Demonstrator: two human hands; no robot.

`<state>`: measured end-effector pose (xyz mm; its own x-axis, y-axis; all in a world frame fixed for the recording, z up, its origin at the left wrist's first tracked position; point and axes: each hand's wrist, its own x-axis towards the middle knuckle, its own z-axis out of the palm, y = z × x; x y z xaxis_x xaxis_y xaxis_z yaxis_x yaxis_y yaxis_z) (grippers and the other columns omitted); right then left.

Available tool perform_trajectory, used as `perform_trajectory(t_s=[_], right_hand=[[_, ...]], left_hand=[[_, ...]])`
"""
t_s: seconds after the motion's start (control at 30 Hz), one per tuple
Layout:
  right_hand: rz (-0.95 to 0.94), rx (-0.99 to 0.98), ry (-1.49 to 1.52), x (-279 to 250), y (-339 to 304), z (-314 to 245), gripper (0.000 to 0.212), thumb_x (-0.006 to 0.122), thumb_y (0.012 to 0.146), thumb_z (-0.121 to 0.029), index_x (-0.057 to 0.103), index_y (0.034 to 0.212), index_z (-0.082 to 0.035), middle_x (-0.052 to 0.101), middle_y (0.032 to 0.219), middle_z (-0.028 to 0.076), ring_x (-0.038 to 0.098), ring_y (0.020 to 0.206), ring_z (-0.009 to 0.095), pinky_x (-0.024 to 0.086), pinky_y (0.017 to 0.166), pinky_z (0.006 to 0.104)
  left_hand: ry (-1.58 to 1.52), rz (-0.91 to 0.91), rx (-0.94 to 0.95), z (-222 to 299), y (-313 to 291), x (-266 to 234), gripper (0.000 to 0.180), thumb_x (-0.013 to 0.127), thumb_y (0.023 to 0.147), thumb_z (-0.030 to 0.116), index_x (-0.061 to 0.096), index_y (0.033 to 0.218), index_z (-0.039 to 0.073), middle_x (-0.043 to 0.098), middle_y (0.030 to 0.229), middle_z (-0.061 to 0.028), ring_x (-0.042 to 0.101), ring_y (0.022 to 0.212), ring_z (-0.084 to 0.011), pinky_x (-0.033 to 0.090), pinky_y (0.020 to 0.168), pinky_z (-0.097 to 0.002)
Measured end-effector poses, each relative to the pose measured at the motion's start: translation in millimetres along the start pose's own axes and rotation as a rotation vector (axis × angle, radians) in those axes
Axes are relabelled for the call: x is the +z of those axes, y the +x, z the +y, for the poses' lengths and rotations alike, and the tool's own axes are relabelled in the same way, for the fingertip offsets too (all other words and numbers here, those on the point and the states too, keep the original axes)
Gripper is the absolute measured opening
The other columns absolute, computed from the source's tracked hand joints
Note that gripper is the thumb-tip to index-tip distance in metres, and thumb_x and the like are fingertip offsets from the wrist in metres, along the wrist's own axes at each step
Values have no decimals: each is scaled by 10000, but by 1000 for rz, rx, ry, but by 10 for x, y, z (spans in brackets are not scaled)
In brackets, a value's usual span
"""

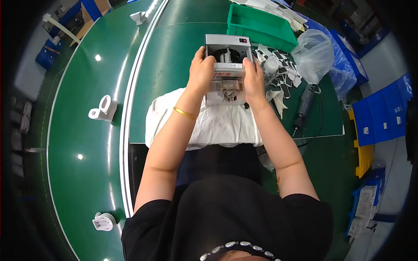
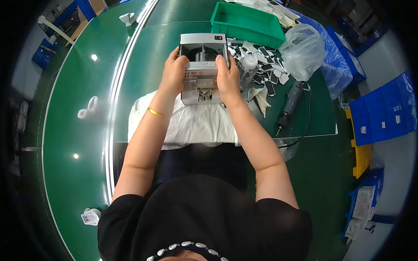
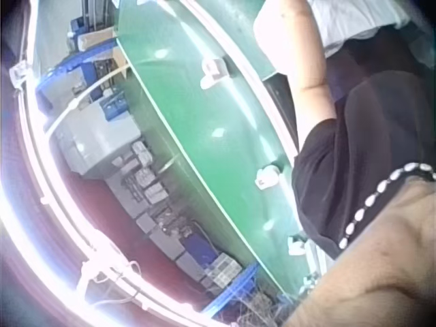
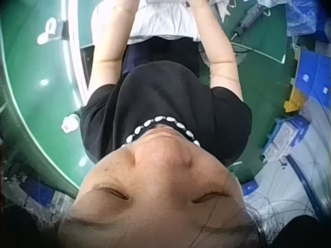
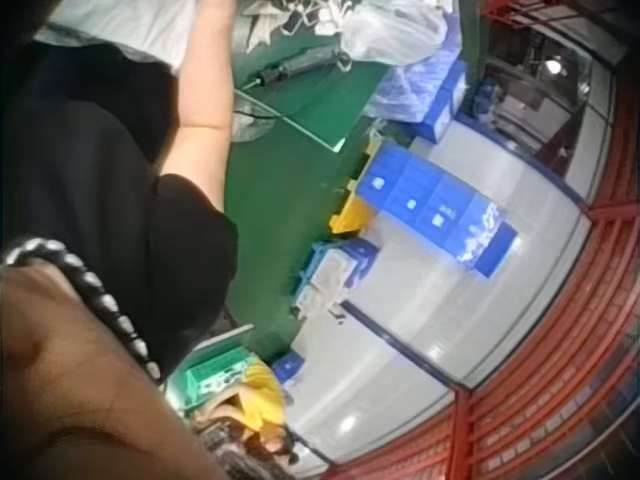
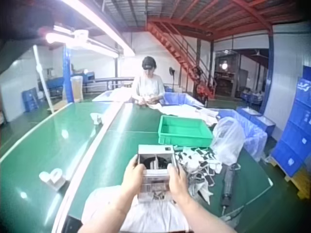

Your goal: Assembling electronic housing components using an electric screwdriver and a screw feeder machine.

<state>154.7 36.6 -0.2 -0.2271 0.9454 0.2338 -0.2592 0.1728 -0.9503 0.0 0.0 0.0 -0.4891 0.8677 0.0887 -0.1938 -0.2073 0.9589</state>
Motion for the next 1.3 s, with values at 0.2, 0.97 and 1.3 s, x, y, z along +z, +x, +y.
perform_trajectory(t_s=[0.2,0.97,1.3], right_hand=[[-8,132,8,-23,103,61,395,546,975,-295,585,1233,2,610,1151,57,537,1052,151,406,944,301],[-158,-91,-1171,-644,-781,252,321,763,764,-228,623,944,-1,662,901,168,653,826,346,523,728,422],[7,11,-1041,-855,-662,453,291,681,795,-169,668,1034,-3,690,945,231,668,896,396,529,814,463]], left_hand=[[-8,48,-172,-19,112,20,703,514,826,136,322,1463,-92,510,1376,-210,519,1197,-255,403,1006,-322],[814,-200,498,178,-332,-226,522,812,773,353,638,1201,108,505,1366,-270,371,1384,-425,427,1042,-437],[752,-283,431,103,-193,-454,324,768,861,185,606,1091,25,648,965,-19,589,901,-90,470,791,-247]])
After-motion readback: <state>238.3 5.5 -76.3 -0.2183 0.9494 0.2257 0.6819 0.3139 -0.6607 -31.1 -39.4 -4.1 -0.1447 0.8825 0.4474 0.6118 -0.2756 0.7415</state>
